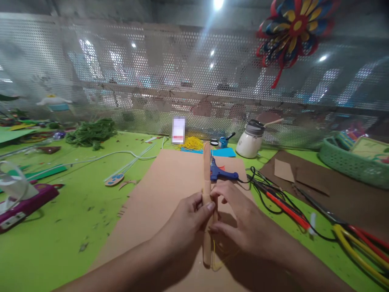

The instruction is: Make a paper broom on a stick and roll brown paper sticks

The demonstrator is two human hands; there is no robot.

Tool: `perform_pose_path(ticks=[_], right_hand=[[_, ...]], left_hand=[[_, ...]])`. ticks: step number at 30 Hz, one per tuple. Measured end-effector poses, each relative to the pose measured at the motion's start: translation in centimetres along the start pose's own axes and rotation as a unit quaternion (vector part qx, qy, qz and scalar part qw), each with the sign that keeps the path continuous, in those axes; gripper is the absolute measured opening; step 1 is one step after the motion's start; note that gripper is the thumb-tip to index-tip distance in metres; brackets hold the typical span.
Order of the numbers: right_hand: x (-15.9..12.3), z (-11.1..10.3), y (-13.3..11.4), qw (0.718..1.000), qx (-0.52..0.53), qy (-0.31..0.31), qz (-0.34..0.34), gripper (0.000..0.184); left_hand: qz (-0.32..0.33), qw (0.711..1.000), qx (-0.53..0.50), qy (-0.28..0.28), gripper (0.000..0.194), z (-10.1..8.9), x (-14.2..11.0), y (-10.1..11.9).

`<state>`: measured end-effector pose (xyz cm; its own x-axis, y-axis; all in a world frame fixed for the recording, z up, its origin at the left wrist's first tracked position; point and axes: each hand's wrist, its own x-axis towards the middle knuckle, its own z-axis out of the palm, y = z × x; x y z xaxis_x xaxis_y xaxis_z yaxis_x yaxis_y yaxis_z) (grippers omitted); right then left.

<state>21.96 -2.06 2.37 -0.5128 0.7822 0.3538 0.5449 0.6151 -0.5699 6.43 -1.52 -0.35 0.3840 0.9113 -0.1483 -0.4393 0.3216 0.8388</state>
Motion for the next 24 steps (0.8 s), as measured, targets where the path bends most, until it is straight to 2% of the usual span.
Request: perform_pose_path(ticks=[5,8,11,13,16,19,24], right_hand=[[-0.1,0.2,-0.2,1.0,-0.006,0.0,-0.011,0.044],[0.1,0.3,0.0,0.999,0.02,0.048,-0.011,0.043],[0.1,0.4,0.6,0.99,0.034,0.131,0.038,0.022],[0.1,0.7,0.9,0.986,0.042,0.146,0.064,0.006],[0.2,1.3,0.9,0.986,0.058,0.144,0.058,0.013],[0.3,1.9,0.6,0.983,0.05,0.172,0.039,0.016],[0.3,2.5,0.4,0.979,0.041,0.194,0.054,0.021]], left_hand=[[0.006,1.0,-0.024,-0.006,0.03,-0.2,-0.2,0.0],[0.012,1.0,0.02,-0.007,0.024,-0.4,-0.3,0.7],[0.004,0.999,0.043,-0.02,0.02,-0.8,-0.2,1.1],[-0.005,0.999,0.045,-0.029,0.02,-1.1,-0.1,1.1],[-0.007,0.999,0.028,-0.041,0.021,-1.3,-0.1,0.9],[0.003,0.999,0.021,-0.048,0.018,-1.1,-0.2,0.8],[-0.002,0.999,0.008,-0.051,0.016,-0.7,-0.5,0.8]])
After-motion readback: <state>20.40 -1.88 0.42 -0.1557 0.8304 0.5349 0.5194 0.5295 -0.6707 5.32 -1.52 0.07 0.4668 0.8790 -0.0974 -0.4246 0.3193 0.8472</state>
